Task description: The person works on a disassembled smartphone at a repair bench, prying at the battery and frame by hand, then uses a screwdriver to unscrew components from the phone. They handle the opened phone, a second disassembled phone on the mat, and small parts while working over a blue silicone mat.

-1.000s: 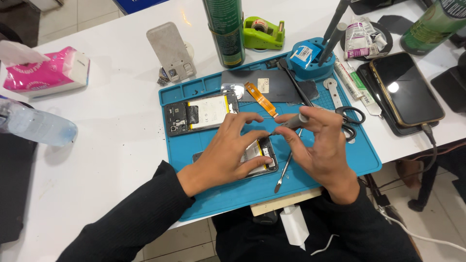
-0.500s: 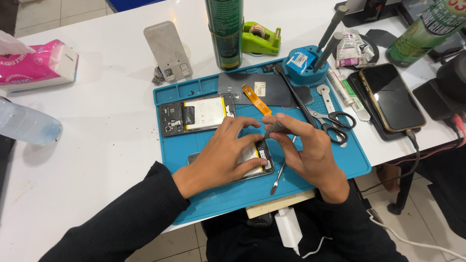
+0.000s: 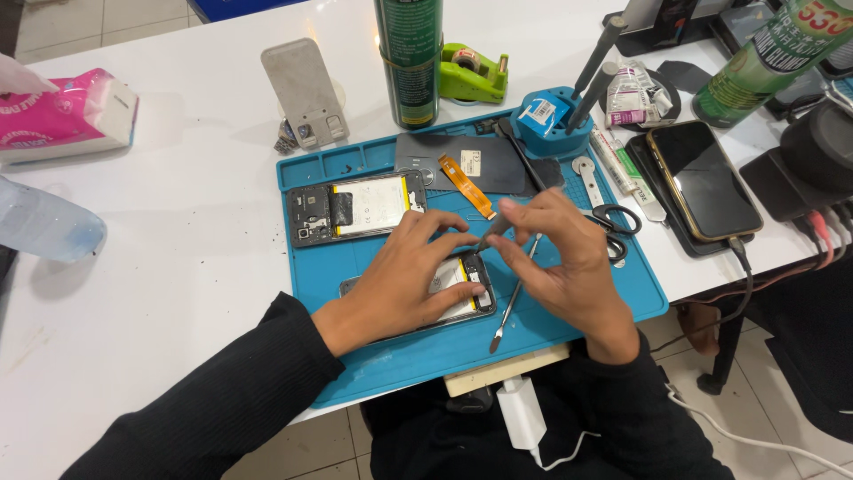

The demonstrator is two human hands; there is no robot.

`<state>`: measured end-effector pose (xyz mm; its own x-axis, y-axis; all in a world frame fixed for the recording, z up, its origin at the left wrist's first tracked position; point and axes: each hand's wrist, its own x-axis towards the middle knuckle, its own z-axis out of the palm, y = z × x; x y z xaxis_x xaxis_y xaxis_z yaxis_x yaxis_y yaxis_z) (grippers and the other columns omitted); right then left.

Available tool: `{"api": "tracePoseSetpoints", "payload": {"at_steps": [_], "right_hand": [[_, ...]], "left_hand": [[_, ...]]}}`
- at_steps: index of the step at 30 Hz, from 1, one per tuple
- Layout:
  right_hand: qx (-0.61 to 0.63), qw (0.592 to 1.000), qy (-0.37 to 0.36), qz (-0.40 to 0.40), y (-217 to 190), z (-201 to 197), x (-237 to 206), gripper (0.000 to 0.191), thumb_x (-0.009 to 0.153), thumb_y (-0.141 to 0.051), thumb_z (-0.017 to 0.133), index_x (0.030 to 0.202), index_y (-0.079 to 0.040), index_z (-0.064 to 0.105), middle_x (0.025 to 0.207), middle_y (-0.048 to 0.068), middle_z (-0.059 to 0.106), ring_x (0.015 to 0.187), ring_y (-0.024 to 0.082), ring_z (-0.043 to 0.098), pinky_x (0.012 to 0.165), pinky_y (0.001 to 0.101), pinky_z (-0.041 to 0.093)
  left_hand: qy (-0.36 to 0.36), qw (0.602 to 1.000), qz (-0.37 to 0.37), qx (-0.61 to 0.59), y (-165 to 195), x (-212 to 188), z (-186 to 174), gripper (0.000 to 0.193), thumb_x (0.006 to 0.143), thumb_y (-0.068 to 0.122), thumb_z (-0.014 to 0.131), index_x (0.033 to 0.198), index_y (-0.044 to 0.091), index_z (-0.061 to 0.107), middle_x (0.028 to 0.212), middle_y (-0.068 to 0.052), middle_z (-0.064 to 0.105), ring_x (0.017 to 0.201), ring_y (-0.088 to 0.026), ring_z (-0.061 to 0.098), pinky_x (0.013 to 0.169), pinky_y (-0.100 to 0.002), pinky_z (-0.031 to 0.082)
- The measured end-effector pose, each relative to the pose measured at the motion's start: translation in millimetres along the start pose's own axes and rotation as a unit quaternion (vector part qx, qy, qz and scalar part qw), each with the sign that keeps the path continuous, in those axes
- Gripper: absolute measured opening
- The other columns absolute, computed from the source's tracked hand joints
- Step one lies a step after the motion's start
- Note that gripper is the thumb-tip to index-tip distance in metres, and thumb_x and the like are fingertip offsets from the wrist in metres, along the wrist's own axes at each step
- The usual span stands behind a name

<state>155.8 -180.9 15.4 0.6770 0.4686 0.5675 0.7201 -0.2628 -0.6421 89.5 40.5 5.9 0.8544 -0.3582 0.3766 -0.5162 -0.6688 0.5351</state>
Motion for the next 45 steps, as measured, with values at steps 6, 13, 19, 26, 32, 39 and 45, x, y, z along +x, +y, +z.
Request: {"api": "tracePoseSetpoints", "payload": {"at_steps": [6, 13, 19, 26, 32, 39, 45], "right_hand": [[0.081, 0.991, -0.078, -0.072, -9.9, -10.4, 0.9, 0.044, 0.091, -0.001, 0.076, 0.131, -0.012, 0.061, 0.111, 0.003, 0.073, 0.110, 0.018, 0.071, 0.099, 0.0337, 0.053], [0.075, 0.992, -0.066, -0.072, -15.6, -12.5, 5.8, 0.042, 0.087, -0.001, 0.074, 0.126, -0.010, 0.060, 0.113, 0.009, 0.064, 0.104, 0.023, 0.062, 0.090, 0.0359, 0.050], [0.061, 0.993, -0.061, -0.076, -7.2, -8.8, 3.7, 0.040, 0.090, -0.001, 0.077, 0.126, -0.013, 0.064, 0.112, 0.005, 0.069, 0.105, 0.022, 0.066, 0.092, 0.0351, 0.051], [0.023, 0.994, -0.021, -0.101, -2.9, -3.6, 2.6, 0.045, 0.085, -0.003, 0.083, 0.125, -0.010, 0.062, 0.110, 0.008, 0.071, 0.102, 0.021, 0.067, 0.088, 0.0331, 0.052], [0.026, 0.997, 0.003, -0.073, -2.3, 0.1, -0.9, 0.047, 0.089, 0.002, 0.079, 0.131, -0.006, 0.060, 0.111, 0.012, 0.074, 0.102, 0.024, 0.077, 0.089, 0.0329, 0.061], [0.055, 0.988, 0.136, -0.047, 4.4, -10.7, -11.0, 0.051, 0.099, 0.010, 0.072, 0.142, -0.005, 0.048, 0.115, 0.018, 0.073, 0.100, 0.021, 0.074, 0.089, 0.0315, 0.061], [0.038, 0.974, 0.219, -0.032, 13.5, -5.8, -12.6, 0.048, 0.104, 0.010, 0.071, 0.145, -0.001, 0.047, 0.112, 0.019, 0.072, 0.102, 0.021, 0.073, 0.091, 0.0288, 0.058]], "left_hand": [[0.009, 1.000, 0.007, -0.002, 0.5, -0.9, 1.4, 0.054, 0.087, 0.041, 0.079, 0.126, 0.005, 0.065, 0.131, -0.011, 0.055, 0.112, -0.032, 0.050, 0.098, -0.044, 0.046], [0.005, 1.000, 0.004, -0.015, 0.8, 0.1, 1.4, 0.060, 0.085, 0.043, 0.081, 0.127, 0.003, 0.064, 0.130, -0.013, 0.055, 0.111, -0.031, 0.050, 0.097, -0.044, 0.047], [0.011, 1.000, 0.005, -0.012, 0.4, 2.0, 1.5, 0.067, 0.084, 0.044, 0.081, 0.129, -0.001, 0.062, 0.130, -0.014, 0.056, 0.112, -0.031, 0.051, 0.098, -0.043, 0.046], [0.007, 1.000, 0.010, -0.007, 0.5, 0.3, 0.9, 0.069, 0.084, 0.045, 0.081, 0.129, -0.002, 0.060, 0.129, -0.014, 0.055, 0.113, -0.031, 0.051, 0.098, -0.044, 0.046], [-0.007, 1.000, -0.013, -0.005, 2.1, 1.9, -0.7, 0.068, 0.082, 0.045, 0.081, 0.130, 0.001, 0.062, 0.130, -0.013, 0.055, 0.111, -0.031, 0.051, 0.097, -0.044, 0.046], [0.003, 1.000, 0.007, 0.026, 8.1, 8.8, -2.6, 0.045, 0.089, 0.036, 0.077, 0.119, 0.004, 0.069, 0.119, -0.011, 0.062, 0.104, -0.029, 0.057, 0.090, -0.043, 0.049], [-0.015, 0.997, -0.013, 0.077, 10.4, 39.1, 14.8, 0.026, 0.086, 0.027, 0.077, 0.105, 0.010, 0.075, 0.104, -0.008, 0.067, 0.096, -0.030, 0.062, 0.079, -0.045, 0.051]]}}
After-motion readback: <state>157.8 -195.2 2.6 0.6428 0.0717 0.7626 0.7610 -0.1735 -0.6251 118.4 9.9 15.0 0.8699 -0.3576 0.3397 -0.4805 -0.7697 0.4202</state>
